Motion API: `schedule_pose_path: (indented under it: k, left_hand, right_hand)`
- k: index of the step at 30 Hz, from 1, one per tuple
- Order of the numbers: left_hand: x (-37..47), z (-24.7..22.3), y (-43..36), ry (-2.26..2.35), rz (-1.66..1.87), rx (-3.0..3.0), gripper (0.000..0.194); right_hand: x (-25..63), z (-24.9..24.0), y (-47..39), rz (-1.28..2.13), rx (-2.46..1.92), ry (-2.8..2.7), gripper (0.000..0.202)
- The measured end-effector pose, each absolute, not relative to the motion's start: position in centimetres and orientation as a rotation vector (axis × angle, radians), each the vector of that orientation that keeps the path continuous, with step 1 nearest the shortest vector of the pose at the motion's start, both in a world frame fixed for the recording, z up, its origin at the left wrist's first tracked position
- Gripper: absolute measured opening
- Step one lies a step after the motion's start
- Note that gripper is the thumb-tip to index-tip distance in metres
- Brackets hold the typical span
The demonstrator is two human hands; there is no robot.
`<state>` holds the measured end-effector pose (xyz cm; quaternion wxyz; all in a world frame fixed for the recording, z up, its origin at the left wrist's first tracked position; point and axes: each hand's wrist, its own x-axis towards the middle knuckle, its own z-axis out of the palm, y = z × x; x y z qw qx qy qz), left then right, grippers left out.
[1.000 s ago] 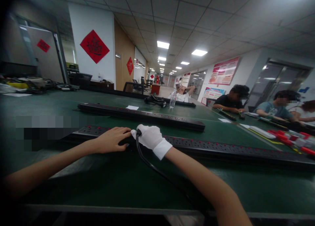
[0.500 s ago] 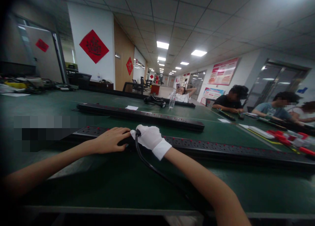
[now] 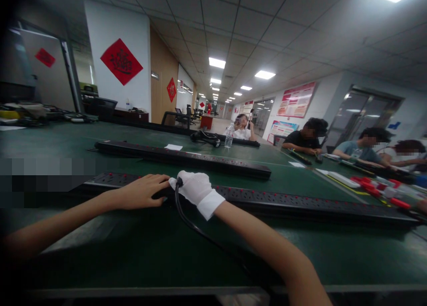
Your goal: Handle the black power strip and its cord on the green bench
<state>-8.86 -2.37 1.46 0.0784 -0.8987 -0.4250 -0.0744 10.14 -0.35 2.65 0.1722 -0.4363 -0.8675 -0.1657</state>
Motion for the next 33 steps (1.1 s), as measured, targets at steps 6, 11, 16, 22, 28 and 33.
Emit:
schedule_pose_path:
  k: [6, 11, 16, 22, 28, 33]
  left_hand:
    - [-9.0, 2.0, -2.2, -1.274, -0.191, -2.744, 0.048]
    - [-9.7, 2.3, -1.7, -1.278, -0.174, -2.829, 0.049]
    - [-10.1, 2.7, -1.6, -1.295, -0.157, -2.868, 0.050]
    - [-10.1, 2.6, -1.4, -1.320, -0.196, -2.860, 0.043]
    - [-11.1, 2.5, -0.9, -1.322, -0.189, -2.864, 0.037]
    - [-11.1, 2.6, -1.2, -1.352, -0.190, -2.807, 0.040]
  right_hand:
    - [10.0, 2.7, -0.4, -0.471, -1.243, -2.479, 0.051]
    - [9.4, 2.9, -0.6, -0.448, -1.237, -2.476, 0.049]
    - [8.9, 3.2, -0.6, -0.428, -1.203, -2.511, 0.047]
    - [7.5, 3.0, -0.4, -0.439, -1.178, -2.493, 0.043]
    - [5.2, 2.8, 0.1, -0.446, -1.084, -2.498, 0.032]
    - [5.3, 2.5, 0.0, -0.426, -1.053, -2.491, 0.032]
